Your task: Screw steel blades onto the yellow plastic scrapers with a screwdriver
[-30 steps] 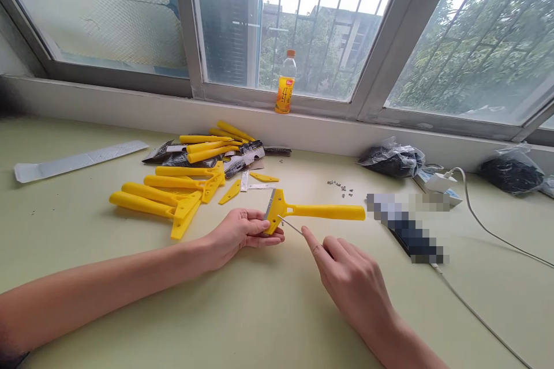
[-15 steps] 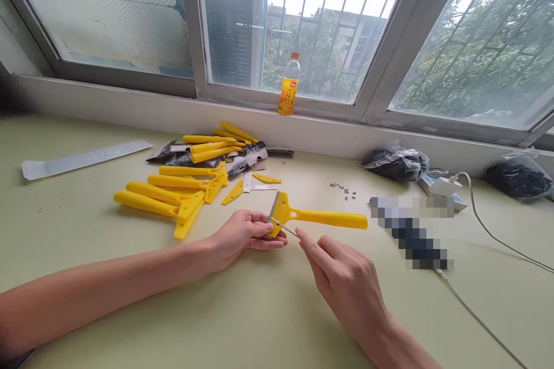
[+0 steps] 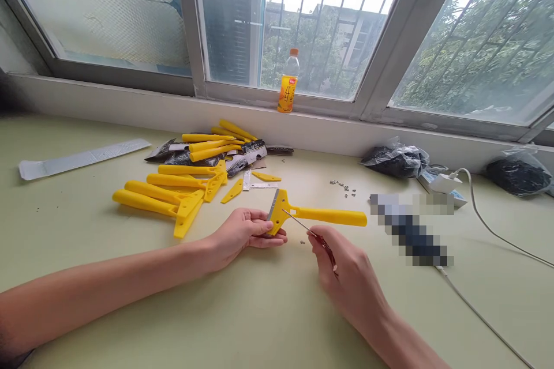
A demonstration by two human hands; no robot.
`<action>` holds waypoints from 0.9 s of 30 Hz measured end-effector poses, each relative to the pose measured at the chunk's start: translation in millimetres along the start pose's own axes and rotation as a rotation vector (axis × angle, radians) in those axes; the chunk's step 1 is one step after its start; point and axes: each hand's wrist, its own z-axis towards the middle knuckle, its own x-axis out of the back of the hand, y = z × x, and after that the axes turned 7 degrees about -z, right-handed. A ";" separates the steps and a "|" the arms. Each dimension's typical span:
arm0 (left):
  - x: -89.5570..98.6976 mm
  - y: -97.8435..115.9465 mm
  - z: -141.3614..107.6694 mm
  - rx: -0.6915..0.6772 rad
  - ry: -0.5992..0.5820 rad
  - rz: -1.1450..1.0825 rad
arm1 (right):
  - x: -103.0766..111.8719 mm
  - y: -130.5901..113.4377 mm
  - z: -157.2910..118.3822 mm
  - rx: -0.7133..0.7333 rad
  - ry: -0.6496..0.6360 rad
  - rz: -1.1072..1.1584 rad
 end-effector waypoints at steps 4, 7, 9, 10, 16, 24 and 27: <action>-3.3 -1.6 -0.1 -0.055 0.047 -0.006 | 12.1 11.1 -13.7 -0.158 -0.166 0.054; -5.0 -2.3 0.7 -0.072 0.071 -0.010 | 21.1 27.0 -22.3 -0.228 -0.171 0.027; -5.3 -2.9 1.7 -0.078 0.069 -0.006 | 23.6 37.7 -23.8 -0.244 -0.172 0.042; -5.3 -3.2 2.3 -0.081 0.065 -0.003 | 23.4 42.0 -22.9 -0.246 -0.177 0.062; -6.8 -3.4 3.8 -0.063 0.079 0.019 | 11.6 46.0 -4.0 -0.150 -0.245 0.163; -9.6 -4.8 3.8 -0.070 0.088 0.041 | 13.6 35.7 -3.3 -0.036 -0.293 -0.017; -9.0 -5.7 4.3 -0.075 0.083 0.041 | 19.7 31.6 -5.7 -0.005 -0.377 -0.098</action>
